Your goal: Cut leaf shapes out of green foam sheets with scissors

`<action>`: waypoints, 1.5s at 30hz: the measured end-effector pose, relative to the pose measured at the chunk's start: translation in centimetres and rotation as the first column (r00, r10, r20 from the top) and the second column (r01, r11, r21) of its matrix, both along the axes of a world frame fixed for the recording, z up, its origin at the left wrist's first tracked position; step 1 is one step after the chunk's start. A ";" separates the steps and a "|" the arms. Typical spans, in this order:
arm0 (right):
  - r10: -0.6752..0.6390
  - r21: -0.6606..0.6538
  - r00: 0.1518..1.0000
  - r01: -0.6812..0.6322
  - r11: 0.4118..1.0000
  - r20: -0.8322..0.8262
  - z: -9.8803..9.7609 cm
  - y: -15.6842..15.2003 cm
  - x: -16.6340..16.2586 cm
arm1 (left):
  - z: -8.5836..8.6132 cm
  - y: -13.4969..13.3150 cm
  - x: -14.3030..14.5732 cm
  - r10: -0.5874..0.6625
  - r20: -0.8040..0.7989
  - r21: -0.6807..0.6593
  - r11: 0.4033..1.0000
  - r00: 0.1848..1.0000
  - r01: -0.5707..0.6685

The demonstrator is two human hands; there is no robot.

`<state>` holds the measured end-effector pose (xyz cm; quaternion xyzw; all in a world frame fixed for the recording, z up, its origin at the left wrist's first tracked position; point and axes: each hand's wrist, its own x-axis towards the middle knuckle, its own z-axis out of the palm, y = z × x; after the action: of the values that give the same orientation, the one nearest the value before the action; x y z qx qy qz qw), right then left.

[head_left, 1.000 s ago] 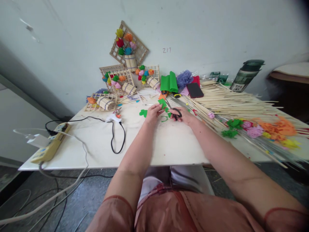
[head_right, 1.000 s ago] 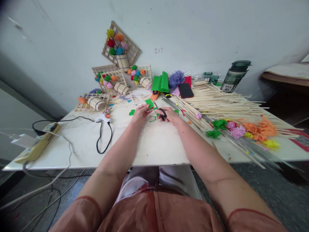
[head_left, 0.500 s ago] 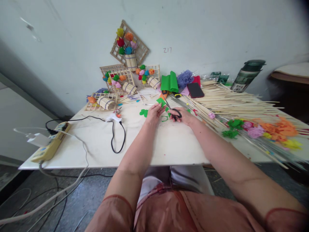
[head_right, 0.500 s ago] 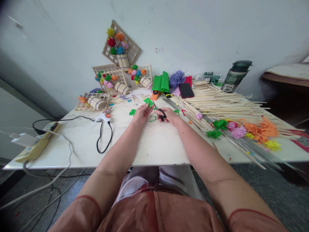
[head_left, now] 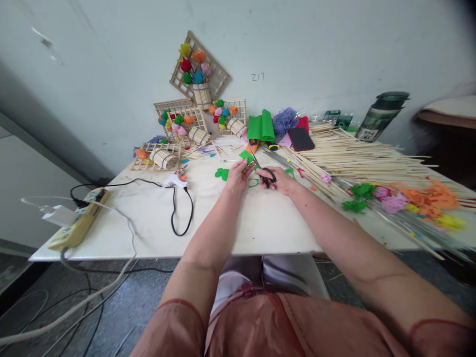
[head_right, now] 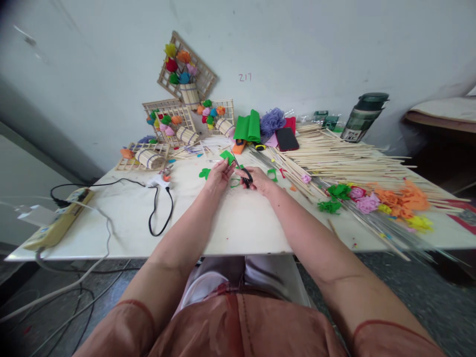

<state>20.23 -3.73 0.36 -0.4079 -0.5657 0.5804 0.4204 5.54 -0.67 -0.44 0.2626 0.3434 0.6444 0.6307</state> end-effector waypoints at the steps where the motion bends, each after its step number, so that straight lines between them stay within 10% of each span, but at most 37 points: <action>1: 0.002 0.000 1.000 -0.002 1.000 -0.003 0.0 0.0 0.0 | 0.0 0.0 0.0 0.003 0.010 0.002 1.000 1.000 -0.003; 45: 0.005 -0.006 0.999 -0.005 1.000 -0.033 -0.5 0.1 -0.4 | 0.0 -0.2 1.0 0.032 0.086 -0.055 0.998 0.996 -0.027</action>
<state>19.80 -3.64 -0.10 -0.3981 -0.5581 0.5897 0.4270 6.56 -0.92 -0.44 0.2122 0.3365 0.6550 0.6424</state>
